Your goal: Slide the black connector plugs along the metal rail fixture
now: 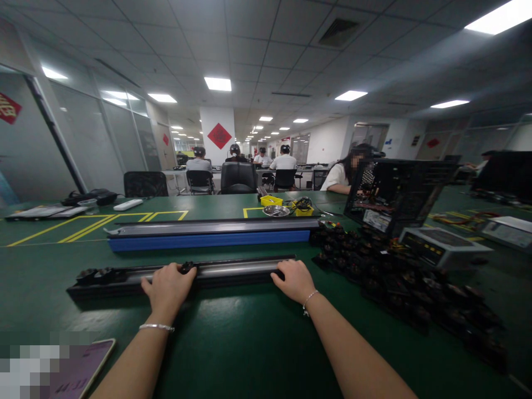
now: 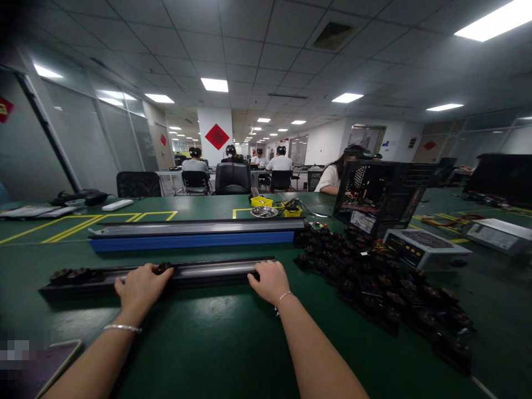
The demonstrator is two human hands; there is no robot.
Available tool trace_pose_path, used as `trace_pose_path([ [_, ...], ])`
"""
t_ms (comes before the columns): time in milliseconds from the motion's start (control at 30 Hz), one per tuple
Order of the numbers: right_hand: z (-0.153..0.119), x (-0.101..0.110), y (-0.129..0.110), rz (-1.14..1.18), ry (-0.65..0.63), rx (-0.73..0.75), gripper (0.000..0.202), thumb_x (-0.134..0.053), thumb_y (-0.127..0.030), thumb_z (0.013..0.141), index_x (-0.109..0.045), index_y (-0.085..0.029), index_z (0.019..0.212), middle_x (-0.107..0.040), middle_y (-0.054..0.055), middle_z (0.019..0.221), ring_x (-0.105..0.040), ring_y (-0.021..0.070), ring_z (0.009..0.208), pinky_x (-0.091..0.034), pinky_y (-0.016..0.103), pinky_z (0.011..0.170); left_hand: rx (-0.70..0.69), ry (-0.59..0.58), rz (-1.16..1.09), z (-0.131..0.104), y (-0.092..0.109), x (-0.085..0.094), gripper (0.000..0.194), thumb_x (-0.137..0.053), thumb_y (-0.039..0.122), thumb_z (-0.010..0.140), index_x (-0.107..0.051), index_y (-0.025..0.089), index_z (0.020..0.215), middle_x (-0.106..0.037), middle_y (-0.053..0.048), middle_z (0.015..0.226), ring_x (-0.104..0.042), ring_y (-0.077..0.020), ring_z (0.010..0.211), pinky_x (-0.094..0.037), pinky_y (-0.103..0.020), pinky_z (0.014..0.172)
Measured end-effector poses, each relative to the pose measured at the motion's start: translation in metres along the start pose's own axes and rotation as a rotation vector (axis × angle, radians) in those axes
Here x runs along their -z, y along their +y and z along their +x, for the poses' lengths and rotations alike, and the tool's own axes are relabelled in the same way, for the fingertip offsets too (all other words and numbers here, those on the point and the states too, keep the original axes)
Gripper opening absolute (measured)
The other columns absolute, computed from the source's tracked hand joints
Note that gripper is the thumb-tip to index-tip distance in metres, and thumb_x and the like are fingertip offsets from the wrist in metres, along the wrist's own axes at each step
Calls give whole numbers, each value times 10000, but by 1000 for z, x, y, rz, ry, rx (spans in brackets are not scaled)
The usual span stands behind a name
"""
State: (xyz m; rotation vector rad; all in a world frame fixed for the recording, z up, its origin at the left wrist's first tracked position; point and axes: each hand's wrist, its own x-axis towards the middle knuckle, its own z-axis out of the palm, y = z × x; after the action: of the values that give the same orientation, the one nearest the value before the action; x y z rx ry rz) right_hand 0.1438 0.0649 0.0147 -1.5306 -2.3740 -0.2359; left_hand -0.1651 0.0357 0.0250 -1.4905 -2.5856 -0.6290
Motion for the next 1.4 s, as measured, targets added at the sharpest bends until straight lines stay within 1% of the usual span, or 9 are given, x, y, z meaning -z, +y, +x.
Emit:
trace_pose_path([
  [267, 0, 0, -1, 0, -6, -10, 285, -411, -419, 853, -587, -204, 788, -648, 29, 850, -544, 174, 838, -300, 298, 709, -12, 8, -11, 0, 0, -2, 482, -395, 586, 675, -633, 188, 806, -657, -141, 909, -539, -325, 955, -197, -561, 946],
  [467, 1, 0, 0, -13, -12, -1, 281, -410, -416, 854, -582, -202, 794, -651, 41, 858, -546, 186, 854, -295, 298, 705, -14, -2, -13, 1, 0, -2, 483, -403, 581, 673, -641, 188, 820, -658, -140, 937, -536, -327, 973, -201, -551, 948],
  [833, 0, -1, 0, 15, 6, -6, 276, -414, -411, 850, -568, -202, 758, -644, 35, 825, -536, 177, 818, -285, 291, 694, -24, -3, -32, 2, -3, -4, 498, -403, 596, 672, -641, 194, 844, -659, -141, 946, -540, -323, 968, -171, -554, 961],
  [1100, 0, -1, 0, 29, 5, -9, 274, -419, -408, 847, -581, -201, 773, -645, 38, 832, -536, 179, 830, -291, 294, 704, -23, -13, -37, 1, -2, -2, 504, -400, 598, 675, -648, 189, 835, -663, -137, 924, -552, -328, 958, -162, -550, 968],
  [1200, 0, -2, 1, 20, 23, -2, 271, -420, -407, 847, -581, -200, 775, -646, 36, 834, -537, 181, 831, -290, 293, 703, -18, -13, -33, 1, -1, -2, 495, -406, 596, 674, -645, 194, 836, -665, -134, 920, -556, -321, 953, -169, -546, 968],
  [1400, 0, -3, 1, -1, 12, 1, 282, -411, -416, 850, -577, -203, 769, -644, 29, 829, -540, 178, 832, -290, 294, 698, -21, -11, -7, 0, 0, 0, 483, -403, 593, 675, -642, 194, 804, -671, -131, 893, -567, -316, 929, -195, -533, 960],
])
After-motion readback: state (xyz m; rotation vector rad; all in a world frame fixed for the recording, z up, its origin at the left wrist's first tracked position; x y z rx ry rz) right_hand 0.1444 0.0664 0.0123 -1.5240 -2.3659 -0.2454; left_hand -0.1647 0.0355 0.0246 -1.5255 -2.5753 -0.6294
